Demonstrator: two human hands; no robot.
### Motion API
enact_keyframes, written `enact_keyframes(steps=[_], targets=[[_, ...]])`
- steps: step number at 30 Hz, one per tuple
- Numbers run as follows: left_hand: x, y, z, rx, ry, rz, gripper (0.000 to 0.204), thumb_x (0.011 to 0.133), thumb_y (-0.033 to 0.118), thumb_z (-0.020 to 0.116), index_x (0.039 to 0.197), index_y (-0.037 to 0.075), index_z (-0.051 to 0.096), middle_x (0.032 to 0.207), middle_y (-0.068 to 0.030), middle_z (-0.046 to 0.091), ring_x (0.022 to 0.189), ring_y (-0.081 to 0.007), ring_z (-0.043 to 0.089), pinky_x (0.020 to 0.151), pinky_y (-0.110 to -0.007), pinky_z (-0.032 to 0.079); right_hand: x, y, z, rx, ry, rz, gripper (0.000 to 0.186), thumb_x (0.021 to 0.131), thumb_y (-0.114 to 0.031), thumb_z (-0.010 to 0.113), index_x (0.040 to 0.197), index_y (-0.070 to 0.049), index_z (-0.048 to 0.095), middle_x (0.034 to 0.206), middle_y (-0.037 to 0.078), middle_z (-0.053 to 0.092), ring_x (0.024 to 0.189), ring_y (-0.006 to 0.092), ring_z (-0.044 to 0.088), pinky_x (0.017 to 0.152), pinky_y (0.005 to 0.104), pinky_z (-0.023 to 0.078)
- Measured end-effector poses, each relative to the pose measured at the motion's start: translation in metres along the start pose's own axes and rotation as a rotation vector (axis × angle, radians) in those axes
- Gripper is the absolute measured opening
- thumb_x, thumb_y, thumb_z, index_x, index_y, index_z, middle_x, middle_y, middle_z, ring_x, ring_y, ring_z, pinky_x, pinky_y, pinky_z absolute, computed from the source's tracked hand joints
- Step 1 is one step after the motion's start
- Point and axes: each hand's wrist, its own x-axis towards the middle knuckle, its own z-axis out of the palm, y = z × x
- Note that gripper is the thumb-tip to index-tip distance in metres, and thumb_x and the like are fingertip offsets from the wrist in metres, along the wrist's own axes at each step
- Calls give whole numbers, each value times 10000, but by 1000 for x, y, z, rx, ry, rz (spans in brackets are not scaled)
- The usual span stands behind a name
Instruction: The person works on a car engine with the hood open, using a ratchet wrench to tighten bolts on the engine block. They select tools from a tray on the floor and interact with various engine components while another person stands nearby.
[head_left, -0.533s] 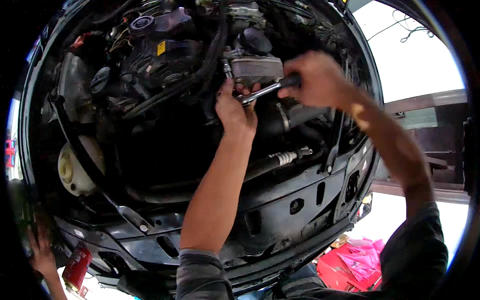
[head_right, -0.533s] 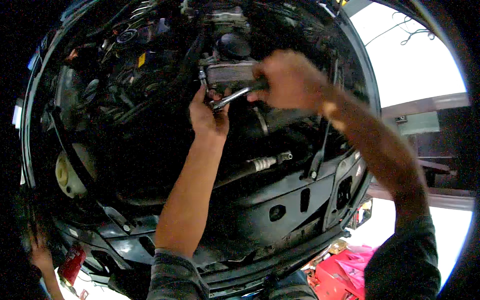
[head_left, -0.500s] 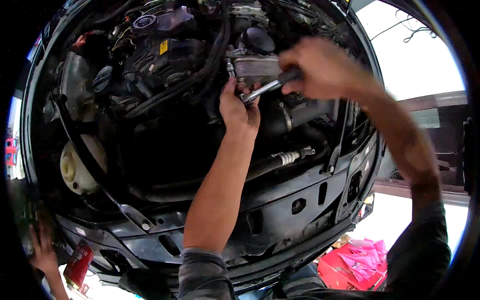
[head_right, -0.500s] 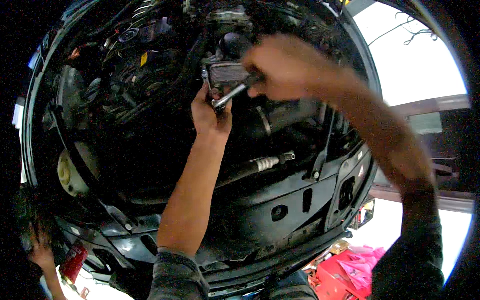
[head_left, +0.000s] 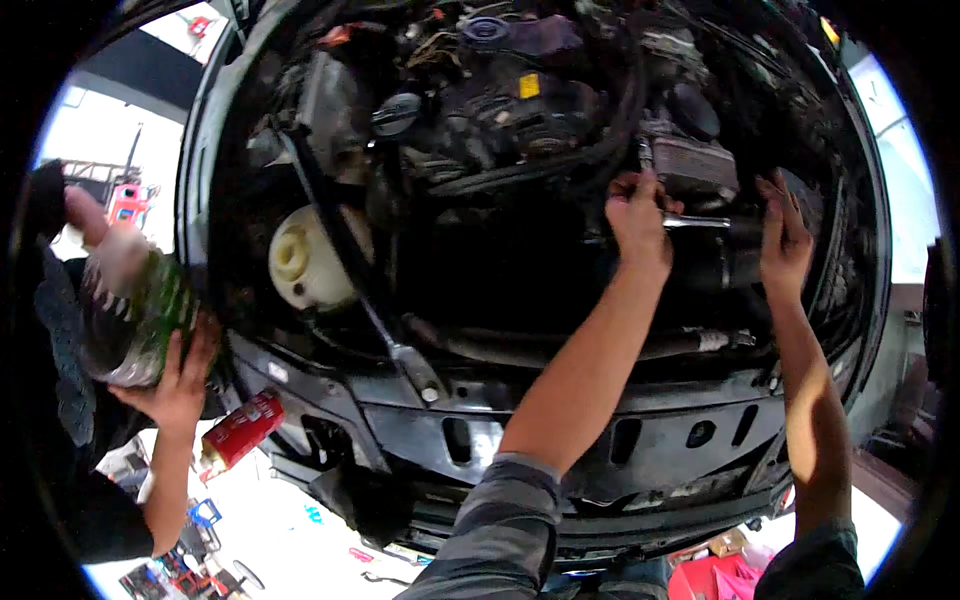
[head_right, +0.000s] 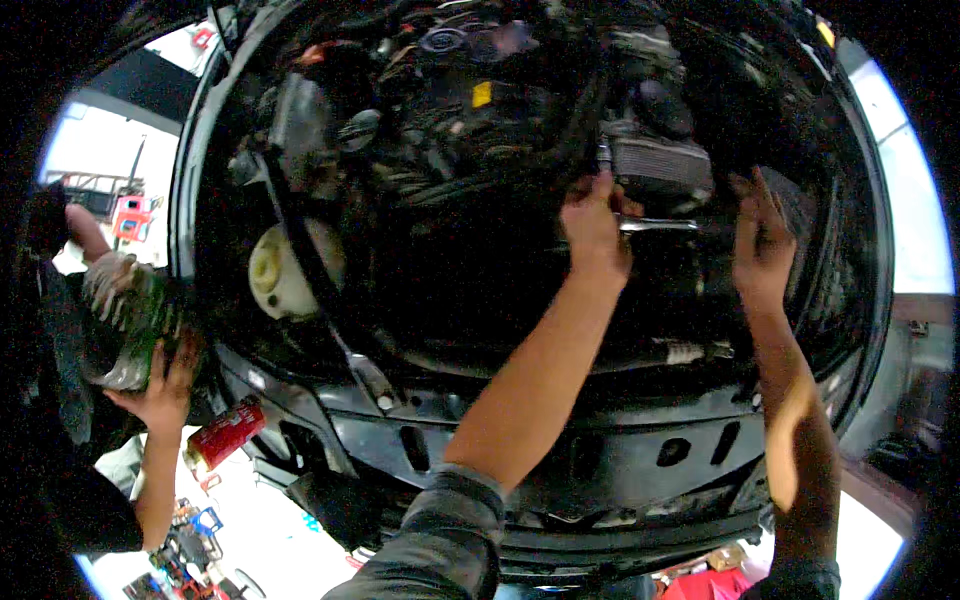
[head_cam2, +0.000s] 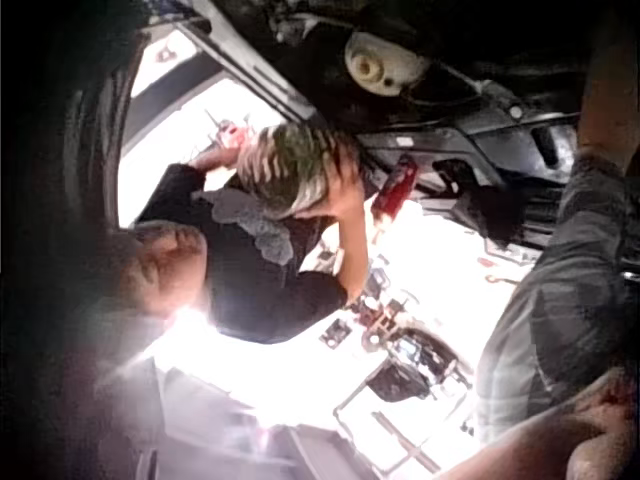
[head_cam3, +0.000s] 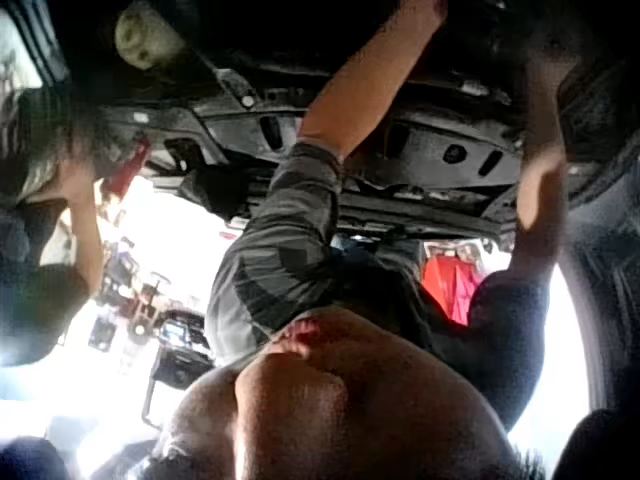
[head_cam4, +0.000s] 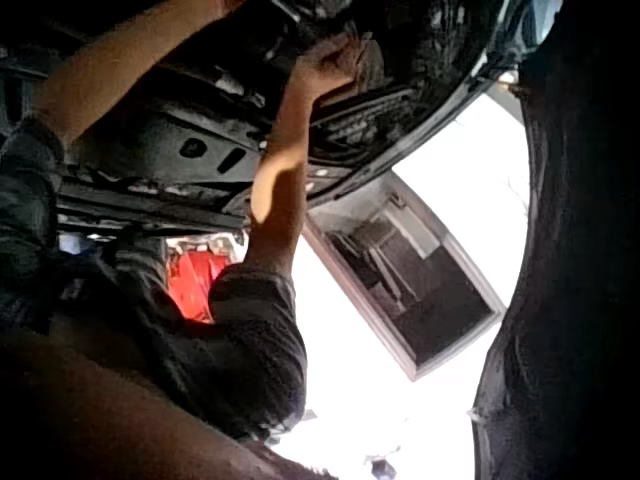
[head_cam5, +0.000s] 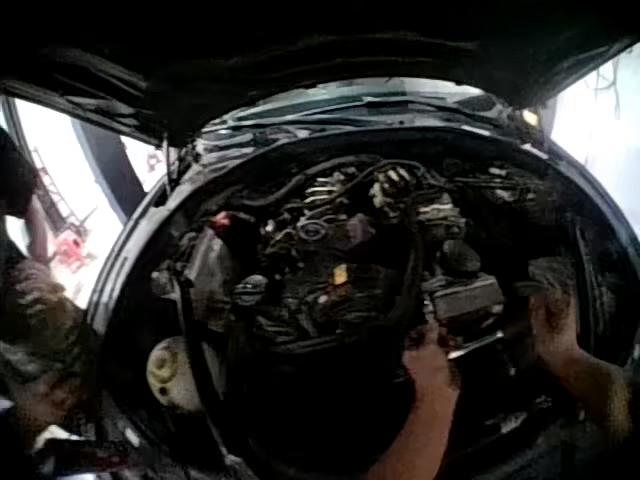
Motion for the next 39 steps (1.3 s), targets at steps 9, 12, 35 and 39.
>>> enact_keyframes(steps=[9, 12, 35, 39], targets=[[9, 4, -12, -475, -183, -305, 136, 933, 243, 581, 897, 118, 542, 730, -3, 544, 618, -115, 504, 583, -297, 451, 63, -165, 25, 46, -732, -657, 260, 869, -52, 580, 1123, -45, 637, 1199, 118, 647, 1032, 277, 659, 902, 383, 508], [14, 6, -18, -370, -91, -264, 127, 922, 234, 613, 912, 122, 553, 729, 0, 568, 613, -116, 510, 576, -300, 452, 72, -88, 8, 130, -436, -470, 279, 937, -129, 532, 1184, -36, 621, 1246, 125, 626, 1066, 276, 645, 918, 378, 498], [13, 10, 8, -88, -1, -148, 116, 913, 179, 635, 913, 87, 565, 779, -25, 546, 645, -135, 496, 570, -291, 470, 12, 47, 9, 90, 26, -208, 366, 991, -123, 378, 1252, 28, 587, 1203, 149, 651, 1109, 243, 614, 1001, 365, 445], [12, 0, -4, -75, 23, -154, 191, 917, 272, 574, 914, 82, 588, 801, -50, 585, 667, -179, 546, 597, -314, 504, 3, 22, 15, 281, 116, 75, 348, 964, -102, 422, 1230, 27, 604, 1178, 158, 660, 1096, 234, 618, 988, 356, 454]])
